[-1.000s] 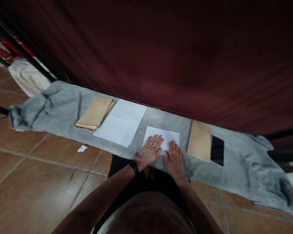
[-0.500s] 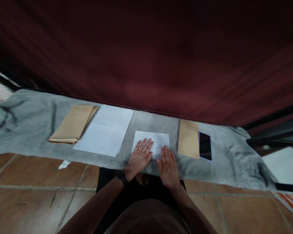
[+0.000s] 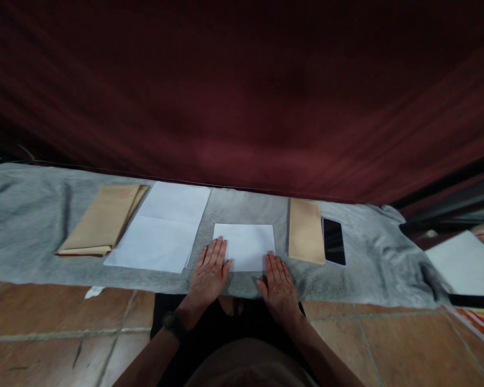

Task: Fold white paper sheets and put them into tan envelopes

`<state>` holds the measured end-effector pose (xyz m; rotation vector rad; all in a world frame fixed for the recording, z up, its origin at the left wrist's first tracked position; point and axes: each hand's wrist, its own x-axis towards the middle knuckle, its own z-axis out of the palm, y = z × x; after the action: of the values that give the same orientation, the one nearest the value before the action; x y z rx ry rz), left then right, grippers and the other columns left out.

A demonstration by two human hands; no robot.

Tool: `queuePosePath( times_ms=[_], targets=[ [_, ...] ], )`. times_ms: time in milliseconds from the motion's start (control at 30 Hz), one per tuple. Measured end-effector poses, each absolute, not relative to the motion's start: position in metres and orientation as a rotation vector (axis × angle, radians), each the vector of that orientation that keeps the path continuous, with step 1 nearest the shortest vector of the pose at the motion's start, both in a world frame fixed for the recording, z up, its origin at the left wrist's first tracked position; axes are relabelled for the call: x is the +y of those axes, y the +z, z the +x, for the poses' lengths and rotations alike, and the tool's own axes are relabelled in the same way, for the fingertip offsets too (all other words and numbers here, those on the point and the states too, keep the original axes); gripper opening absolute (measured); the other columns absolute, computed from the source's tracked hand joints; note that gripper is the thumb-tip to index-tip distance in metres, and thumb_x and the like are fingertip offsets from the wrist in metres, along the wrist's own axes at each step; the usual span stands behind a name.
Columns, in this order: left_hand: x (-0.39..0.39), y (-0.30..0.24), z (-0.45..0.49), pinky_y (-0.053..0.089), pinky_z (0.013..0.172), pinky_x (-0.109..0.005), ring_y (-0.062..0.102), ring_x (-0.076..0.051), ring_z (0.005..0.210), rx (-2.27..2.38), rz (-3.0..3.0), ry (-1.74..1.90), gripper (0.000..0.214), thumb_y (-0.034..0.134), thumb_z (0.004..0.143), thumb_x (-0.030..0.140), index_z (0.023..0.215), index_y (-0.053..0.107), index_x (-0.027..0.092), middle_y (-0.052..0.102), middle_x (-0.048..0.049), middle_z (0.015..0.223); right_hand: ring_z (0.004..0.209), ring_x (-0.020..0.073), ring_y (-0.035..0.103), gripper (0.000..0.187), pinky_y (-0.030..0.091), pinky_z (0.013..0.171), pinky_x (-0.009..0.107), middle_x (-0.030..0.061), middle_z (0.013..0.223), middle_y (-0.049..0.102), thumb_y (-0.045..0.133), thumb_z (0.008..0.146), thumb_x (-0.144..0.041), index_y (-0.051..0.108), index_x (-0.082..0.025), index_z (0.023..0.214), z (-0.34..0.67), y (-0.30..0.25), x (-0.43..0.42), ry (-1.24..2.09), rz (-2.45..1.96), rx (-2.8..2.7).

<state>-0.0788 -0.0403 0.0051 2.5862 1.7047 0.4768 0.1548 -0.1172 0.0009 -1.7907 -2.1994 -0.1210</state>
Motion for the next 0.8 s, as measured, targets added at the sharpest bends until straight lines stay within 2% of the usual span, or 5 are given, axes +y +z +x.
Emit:
queuePosePath(
  times_ms=[133,300,500,633,800],
  targets=[
    [-0.043,0.007,-0.074,0.026,0.124,-0.055,0.033,-0.03,0.151,1.771,2.559,0.533,0.063,0.034,0.103,0.035,0.161,0.023,0.012,0.039,-0.0152,0.16,0.145,0.032,0.043,0.068,0.037,0.118,0.048,0.0189,0.158,0.042,0.042,0.105,-0.044,0.025,-0.009,0.161,0.156,0.001,-0.117,-0.12,-1.797,-2.195],
    [-0.029,0.014,-0.036,0.027,0.126,-0.049,0.026,-0.026,0.154,1.61,2.645,0.476,0.06,0.034,0.104,0.03,0.16,0.027,0.011,0.035,-0.0123,0.163,0.145,0.0321,0.043,0.068,0.037,0.119,0.048,0.0188,0.159,0.041,0.044,0.104,-0.043,0.026,-0.008,0.16,0.152,0.0,-0.117,-0.13,-1.798,-2.187],
    [-0.006,0.006,-0.032,0.028,0.125,-0.05,0.028,-0.026,0.153,1.58,2.692,0.467,0.059,0.034,0.103,0.031,0.158,0.031,0.011,0.039,-0.0135,0.161,0.143,0.0292,0.046,0.058,0.036,0.12,0.048,0.0159,0.155,0.048,0.044,0.104,-0.039,0.04,-0.011,0.155,0.155,0.008,-0.113,-0.078,-1.795,-2.132],
    [-0.004,0.003,-0.038,0.031,0.123,-0.05,0.031,-0.027,0.152,1.583,2.718,0.486,0.058,0.035,0.103,0.031,0.158,0.032,0.013,0.041,-0.0128,0.16,0.143,0.0248,0.046,0.049,0.037,0.121,0.045,0.0121,0.152,0.053,0.038,0.106,-0.033,0.051,-0.011,0.148,0.15,0.019,-0.085,0.004,-1.751,-2.111],
    [-0.005,0.001,-0.04,0.032,0.122,-0.051,0.032,-0.026,0.152,1.547,2.764,0.483,0.059,0.033,0.1,0.021,0.158,0.033,0.013,0.041,-0.0128,0.16,0.147,0.0214,0.04,0.046,0.036,0.122,0.042,0.0089,0.157,0.047,0.038,0.107,-0.031,0.05,-0.014,0.149,0.126,0.02,-0.033,0.057,-1.631,-2.166]
  ],
)
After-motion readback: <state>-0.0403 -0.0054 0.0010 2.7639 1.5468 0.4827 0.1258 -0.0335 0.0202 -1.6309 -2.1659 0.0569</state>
